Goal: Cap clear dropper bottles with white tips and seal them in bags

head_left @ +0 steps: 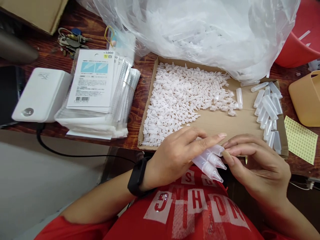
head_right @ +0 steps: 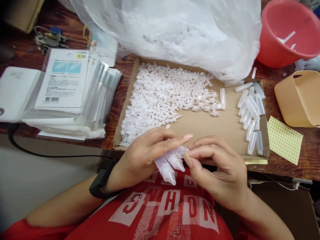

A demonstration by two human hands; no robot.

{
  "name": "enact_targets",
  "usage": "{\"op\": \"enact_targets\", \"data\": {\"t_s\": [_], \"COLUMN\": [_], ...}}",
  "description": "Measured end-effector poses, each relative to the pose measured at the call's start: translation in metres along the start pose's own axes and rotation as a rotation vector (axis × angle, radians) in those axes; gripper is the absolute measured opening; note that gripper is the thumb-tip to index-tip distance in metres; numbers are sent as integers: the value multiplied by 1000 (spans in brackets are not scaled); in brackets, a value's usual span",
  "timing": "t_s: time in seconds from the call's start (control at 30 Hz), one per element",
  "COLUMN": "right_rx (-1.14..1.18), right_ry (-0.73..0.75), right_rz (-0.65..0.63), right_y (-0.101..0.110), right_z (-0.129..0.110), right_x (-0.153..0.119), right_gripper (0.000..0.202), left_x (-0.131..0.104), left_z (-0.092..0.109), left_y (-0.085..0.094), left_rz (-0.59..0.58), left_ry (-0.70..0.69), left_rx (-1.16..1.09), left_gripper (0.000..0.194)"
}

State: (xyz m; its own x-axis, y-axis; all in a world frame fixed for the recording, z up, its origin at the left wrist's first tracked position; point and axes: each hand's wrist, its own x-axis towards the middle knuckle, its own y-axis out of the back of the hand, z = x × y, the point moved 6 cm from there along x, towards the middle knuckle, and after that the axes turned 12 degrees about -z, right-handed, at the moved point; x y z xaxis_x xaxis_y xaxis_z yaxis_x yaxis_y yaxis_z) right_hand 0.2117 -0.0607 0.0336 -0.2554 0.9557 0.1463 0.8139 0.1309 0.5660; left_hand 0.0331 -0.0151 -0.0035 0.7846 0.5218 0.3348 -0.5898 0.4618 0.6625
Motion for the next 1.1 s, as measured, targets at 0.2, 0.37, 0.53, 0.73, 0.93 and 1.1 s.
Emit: {"op": "enact_targets", "data": {"t_s": [0.2,0.37,0.53,0.73,0.93,1.1], "right_rx": [-141,-139,-82,126,445,185], "right_ry": [101,152,120,50,-98,45], "right_rz": [74,122,142,135,55,110], "right_y": [-2,-5,-8,-10,-20,-5], "right_z": [-4,-3,3,12,25,22], "right_x": [-1,-4,-7,-9,-5,-13], "right_gripper": [25,31,30,31,15,32], "left_x": [1,0,0,-1,-1,-1], "left_z": [2,1,2,2,2,-2], "left_y": [1,0,-1,-2,-3,-7], "left_rz": [10,26,34,29,2,-111], "left_ry": [1,20,19,3,26,113], "left_rx": [56,115,165,136,7,-234], "left_gripper": [42,40,38,38,45,60]}}
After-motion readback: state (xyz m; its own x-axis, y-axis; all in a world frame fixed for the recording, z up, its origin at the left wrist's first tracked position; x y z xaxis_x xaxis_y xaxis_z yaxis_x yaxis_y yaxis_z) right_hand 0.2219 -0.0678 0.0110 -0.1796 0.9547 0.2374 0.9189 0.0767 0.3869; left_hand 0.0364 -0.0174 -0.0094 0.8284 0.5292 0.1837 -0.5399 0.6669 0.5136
